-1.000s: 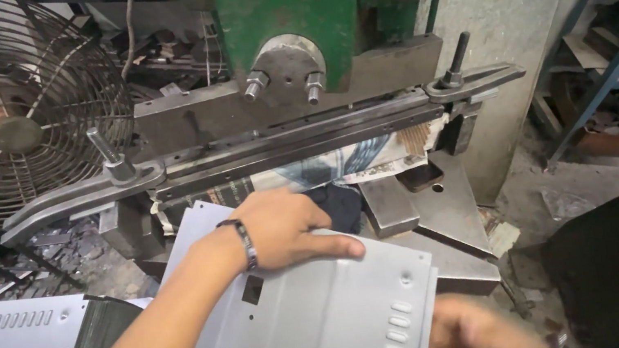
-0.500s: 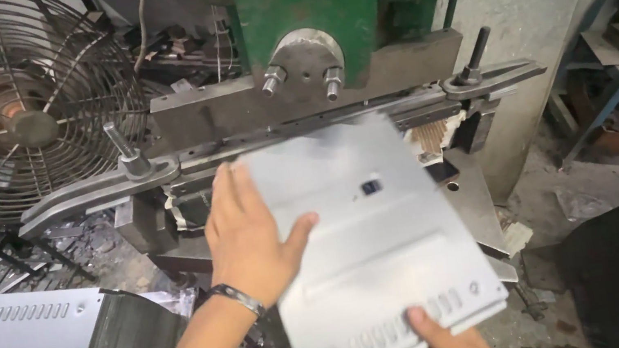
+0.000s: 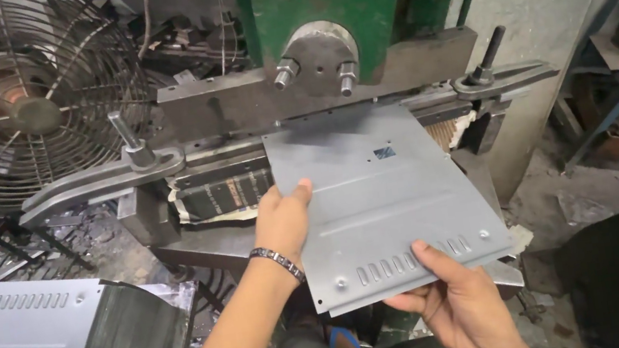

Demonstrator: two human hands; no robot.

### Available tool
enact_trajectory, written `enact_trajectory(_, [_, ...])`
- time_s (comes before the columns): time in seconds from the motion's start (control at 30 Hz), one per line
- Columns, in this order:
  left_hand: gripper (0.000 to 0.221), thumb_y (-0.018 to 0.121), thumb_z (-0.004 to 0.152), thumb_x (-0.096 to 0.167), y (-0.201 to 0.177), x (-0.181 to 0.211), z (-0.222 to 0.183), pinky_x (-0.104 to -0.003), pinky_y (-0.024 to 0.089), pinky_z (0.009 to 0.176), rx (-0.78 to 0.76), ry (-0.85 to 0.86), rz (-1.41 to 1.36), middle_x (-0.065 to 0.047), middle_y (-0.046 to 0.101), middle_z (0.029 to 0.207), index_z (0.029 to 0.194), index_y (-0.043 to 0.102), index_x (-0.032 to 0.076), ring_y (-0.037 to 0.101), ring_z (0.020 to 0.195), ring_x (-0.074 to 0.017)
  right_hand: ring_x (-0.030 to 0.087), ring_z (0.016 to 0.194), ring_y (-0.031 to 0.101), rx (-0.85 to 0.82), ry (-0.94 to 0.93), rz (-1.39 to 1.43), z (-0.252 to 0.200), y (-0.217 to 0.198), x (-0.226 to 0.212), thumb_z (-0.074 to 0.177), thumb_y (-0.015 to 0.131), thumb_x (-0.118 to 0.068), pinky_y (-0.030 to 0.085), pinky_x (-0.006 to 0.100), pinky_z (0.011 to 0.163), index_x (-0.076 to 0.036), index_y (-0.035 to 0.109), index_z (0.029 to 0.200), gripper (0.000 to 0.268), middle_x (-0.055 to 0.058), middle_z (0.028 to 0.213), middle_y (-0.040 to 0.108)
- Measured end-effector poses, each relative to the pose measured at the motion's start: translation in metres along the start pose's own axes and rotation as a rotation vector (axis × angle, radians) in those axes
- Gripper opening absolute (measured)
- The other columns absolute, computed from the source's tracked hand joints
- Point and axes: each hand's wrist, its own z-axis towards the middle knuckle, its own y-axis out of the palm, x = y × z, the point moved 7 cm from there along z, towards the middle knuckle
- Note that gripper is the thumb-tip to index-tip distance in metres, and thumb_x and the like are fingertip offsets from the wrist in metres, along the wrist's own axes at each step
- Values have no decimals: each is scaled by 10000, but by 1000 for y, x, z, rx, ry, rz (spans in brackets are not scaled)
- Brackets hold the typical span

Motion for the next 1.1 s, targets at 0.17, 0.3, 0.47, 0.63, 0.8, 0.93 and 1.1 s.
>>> enact_trajectory(0.17, [284, 584, 958, 167, -2, 4, 0, -404, 563, 797, 95, -71, 63, -143, 710, 1057, 1131, 639, -51, 678, 932, -249, 293, 771, 760, -37, -46, 36, -1, 6, -5, 932, 608, -135, 664, 429, 622, 114, 569, 1237, 395, 205, 990, 735])
enact_trajectory(0.3, [294, 573, 946, 156, 3, 3, -1, -426, 562, 784, 63, -80, -12, -141, 697, 1061, 1150, 631, -47, 671, 932, -260, 288, 779, 758, -41, -28, 45, -2, 9, -7, 937, 607, -138, 670, 426, 620, 120, 550, 1250, 409, 196, 1000, 722])
enact_trajectory(0.47, [335, 577, 939, 155, 2, 6, -8, -454, 578, 798, 135, -149, 11, -157, 680, 1114, 1219, 571, -27, 681, 957, -271, 311, 804, 761, -42, -22, 55, -5, 12, -7, 921, 586, -126, 672, 424, 611, 132, 508, 1276, 445, 230, 1029, 709])
enact_trajectory(0.63, [346, 580, 947, 169, 0, 6, -7, -446, 582, 796, 131, -124, 37, -165, 687, 1114, 1218, 578, -46, 683, 957, -268, 308, 812, 763, -39, -19, 59, -7, 17, -10, 923, 581, -124, 669, 419, 611, 127, 488, 1298, 460, 227, 1039, 711])
enact_trajectory(0.8, [339, 569, 946, 156, 1, 6, -6, -427, 585, 804, 116, -112, 40, -156, 699, 1124, 1218, 596, -45, 691, 963, -259, 292, 816, 769, -41, -35, 57, -5, 16, -9, 902, 574, -116, 664, 413, 589, 94, 472, 1318, 477, 196, 1054, 720])
enact_trajectory(0.93, [333, 570, 949, 153, 4, 8, -7, -441, 583, 796, 104, -119, 2, -159, 686, 1116, 1213, 588, -49, 683, 961, -265, 312, 806, 763, -57, -45, 61, -3, 13, -9, 930, 579, -114, 670, 421, 611, 134, 468, 1312, 468, 244, 1036, 707])
enact_trajectory(1.1, [337, 571, 946, 158, 4, 6, -6, -450, 583, 790, 107, -125, 20, -170, 686, 1111, 1212, 590, -48, 683, 954, -275, 318, 784, 762, -35, -18, 69, 0, 8, -5, 943, 582, -120, 673, 431, 611, 158, 515, 1274, 437, 254, 1015, 715])
